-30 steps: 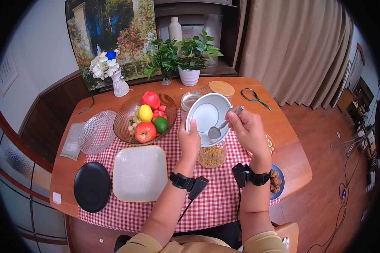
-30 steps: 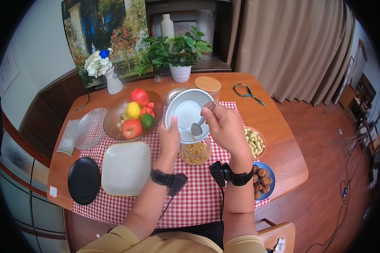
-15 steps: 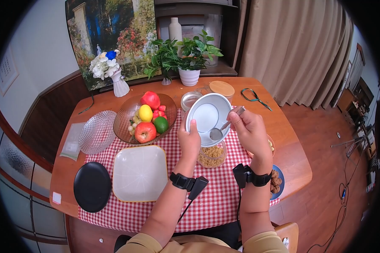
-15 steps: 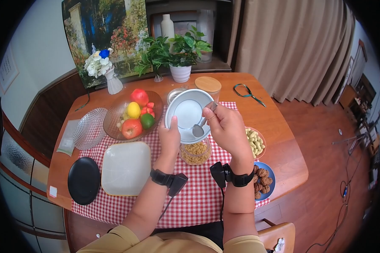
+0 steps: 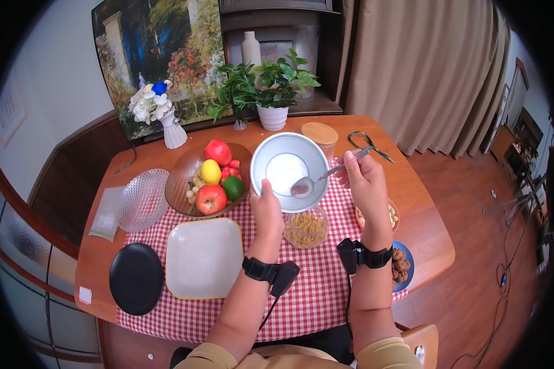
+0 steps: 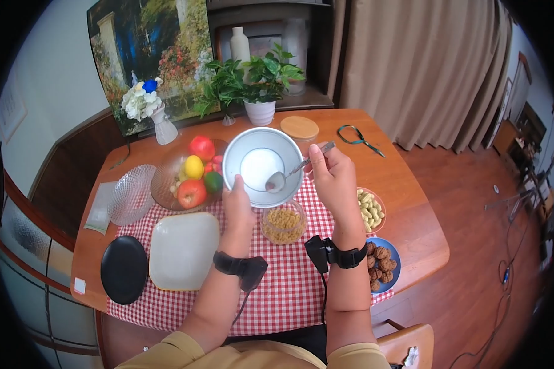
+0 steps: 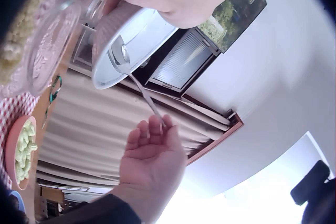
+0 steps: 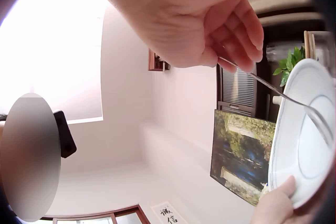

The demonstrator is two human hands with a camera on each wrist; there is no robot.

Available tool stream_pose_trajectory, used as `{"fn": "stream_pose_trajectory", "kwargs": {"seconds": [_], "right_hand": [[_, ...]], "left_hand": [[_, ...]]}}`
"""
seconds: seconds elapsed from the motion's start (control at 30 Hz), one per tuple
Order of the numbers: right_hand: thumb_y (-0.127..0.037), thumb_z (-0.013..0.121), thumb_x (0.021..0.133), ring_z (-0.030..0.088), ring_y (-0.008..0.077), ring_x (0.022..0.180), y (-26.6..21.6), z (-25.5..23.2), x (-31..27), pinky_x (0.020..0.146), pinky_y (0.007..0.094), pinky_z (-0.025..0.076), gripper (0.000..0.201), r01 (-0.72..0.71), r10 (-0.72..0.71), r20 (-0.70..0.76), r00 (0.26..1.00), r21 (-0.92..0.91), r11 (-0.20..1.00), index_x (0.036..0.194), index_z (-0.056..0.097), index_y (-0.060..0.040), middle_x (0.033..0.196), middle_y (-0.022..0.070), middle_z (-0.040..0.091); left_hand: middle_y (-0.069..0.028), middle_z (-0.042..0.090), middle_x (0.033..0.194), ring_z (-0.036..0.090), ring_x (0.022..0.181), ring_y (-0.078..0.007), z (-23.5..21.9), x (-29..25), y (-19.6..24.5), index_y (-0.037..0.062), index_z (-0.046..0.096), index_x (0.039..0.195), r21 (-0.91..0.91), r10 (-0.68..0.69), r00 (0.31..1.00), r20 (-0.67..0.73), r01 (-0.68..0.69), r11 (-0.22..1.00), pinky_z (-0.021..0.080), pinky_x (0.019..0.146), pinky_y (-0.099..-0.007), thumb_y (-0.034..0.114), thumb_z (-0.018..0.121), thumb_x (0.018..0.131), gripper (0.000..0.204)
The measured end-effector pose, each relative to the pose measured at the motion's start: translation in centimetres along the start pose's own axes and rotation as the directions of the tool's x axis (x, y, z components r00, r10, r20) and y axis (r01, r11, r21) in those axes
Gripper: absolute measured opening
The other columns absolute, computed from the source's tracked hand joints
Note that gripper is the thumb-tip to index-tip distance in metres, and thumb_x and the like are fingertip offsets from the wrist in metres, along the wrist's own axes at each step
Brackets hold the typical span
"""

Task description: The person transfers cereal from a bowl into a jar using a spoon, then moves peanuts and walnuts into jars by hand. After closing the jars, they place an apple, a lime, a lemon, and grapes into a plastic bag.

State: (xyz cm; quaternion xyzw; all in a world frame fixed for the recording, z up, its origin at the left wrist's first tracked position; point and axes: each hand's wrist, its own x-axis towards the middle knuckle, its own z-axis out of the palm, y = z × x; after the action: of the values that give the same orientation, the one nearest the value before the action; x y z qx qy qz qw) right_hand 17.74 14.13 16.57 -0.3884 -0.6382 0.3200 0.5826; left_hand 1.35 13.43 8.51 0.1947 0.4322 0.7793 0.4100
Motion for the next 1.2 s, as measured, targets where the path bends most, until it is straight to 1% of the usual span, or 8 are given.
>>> {"fn": "stream_pose_trajectory", "kwargs": {"seconds": [0.23,0.43,0.53,0.9,0.97,1.03,1.1,1.2], "right_hand": [[-0.02,0.06,0.091,0.048,0.003,0.062,0.9,1.3,0.3,0.054,0.0189,0.039,0.025,-0.046,0.052,-0.042,0.998,0.118,0.992,0.104,0.063,0.0012,0.071,-0.0035,0.057],[-0.032,0.06,0.09,0.057,0.0103,0.075,2.2,2.2,0.4,0.055,0.0213,0.046,0.051,-0.239,0.202,0.165,0.965,0.251,0.938,0.128,0.049,-0.0003,0.093,0.0073,0.061],[-0.031,0.055,0.092,0.061,0.0185,0.097,2.4,2.5,0.4,0.079,0.0345,0.053,0.049,-0.584,0.5,0.31,0.809,0.315,0.749,0.127,0.046,0.0013,0.113,0.014,0.059],[-0.022,0.044,0.094,0.053,0.0293,0.113,0.3,0.0,-3.5,0.091,0.0445,0.048,0.042,-0.48,0.572,0.136,0.809,0.714,0.509,0.128,0.041,0.0022,0.124,0.0184,0.051],[-0.021,0.044,0.093,0.051,0.0311,0.116,0.1,-1.7,-4.3,0.093,0.0482,0.046,0.043,-0.481,0.591,0.121,0.797,0.718,0.503,0.13,0.039,0.0014,0.127,0.0189,0.049],[-0.022,0.047,0.091,0.049,0.0318,0.118,1.4,-3.7,-4.9,0.097,0.0457,0.044,0.049,-0.474,0.576,0.139,0.806,0.735,0.486,0.133,0.036,0.0007,0.129,0.0187,0.047],[-0.023,0.045,0.091,0.056,0.0296,0.107,2.0,-5.3,-5.3,0.082,0.0421,0.052,0.044,-0.477,0.618,0.113,0.778,0.746,0.465,0.129,0.04,0.0,0.12,0.0172,0.054],[-0.024,0.044,0.092,0.06,0.0223,0.076,2.8,-7.5,-6.0,0.049,0.0312,0.047,0.032,-0.503,0.661,-0.012,0.751,0.637,0.583,0.116,0.049,-0.0038,0.096,0.0111,0.062]], "left_hand": [[-0.0186,0.051,0.125,0.057,0.11,-0.0316,-1.2,0.1,3.6,0.0004,0.038,0.132,-0.325,-0.297,0.934,0.196,0.348,0.879,0.052,0.087,-0.0462,0.017,0.04,0.095,0.041],[-0.0181,0.046,0.132,0.049,0.12,-0.0333,-0.2,-1.8,5.6,0.001,0.032,0.136,-0.212,-0.305,0.929,0.209,0.347,0.913,0.045,0.095,-0.0502,0.015,0.039,0.094,0.044],[-0.0161,0.053,0.123,0.059,0.106,-0.0292,0.1,-2.4,5.4,-0.0006,0.039,0.13,-0.153,-0.272,0.939,0.211,0.307,0.939,0.054,0.082,-0.0438,0.019,0.043,0.094,0.041],[-0.0119,0.052,0.126,0.052,0.115,-0.0261,0.8,-4.4,6.3,0.0047,0.04,0.132,-0.028,-0.302,0.823,0.481,0.359,0.933,0.048,0.088,-0.0424,0.029,0.046,0.093,0.046],[-0.016,0.05,0.125,0.049,0.116,-0.0229,1.2,-4.9,4.8,-0.0006,0.039,0.13,0.014,-0.06,0.917,0.395,0.059,0.998,0.05,0.084,-0.0359,0.036,0.048,0.092,0.054],[-0.0116,0.055,0.113,0.054,0.102,-0.0161,1.8,-6.9,4.7,-0.0003,0.043,0.125,0.01,0.024,0.939,0.342,-0.029,1.0,0.049,0.077,-0.029,0.032,0.049,0.094,0.046],[-0.0055,0.058,0.099,0.055,0.085,-0.0093,1.0,-9.2,3.9,0.0012,0.048,0.117,0.185,-0.103,0.854,0.51,0.008,0.983,0.046,0.07,-0.0238,0.026,0.05,0.095,0.034],[-0.0011,0.058,0.095,0.054,0.082,-0.0084,-2.5,-11.6,0.8,0.0052,0.053,0.112,0.456,-0.42,0.488,0.765,0.049,0.889,0.045,0.066,-0.0216,0.026,0.05,0.094,0.027]]}}
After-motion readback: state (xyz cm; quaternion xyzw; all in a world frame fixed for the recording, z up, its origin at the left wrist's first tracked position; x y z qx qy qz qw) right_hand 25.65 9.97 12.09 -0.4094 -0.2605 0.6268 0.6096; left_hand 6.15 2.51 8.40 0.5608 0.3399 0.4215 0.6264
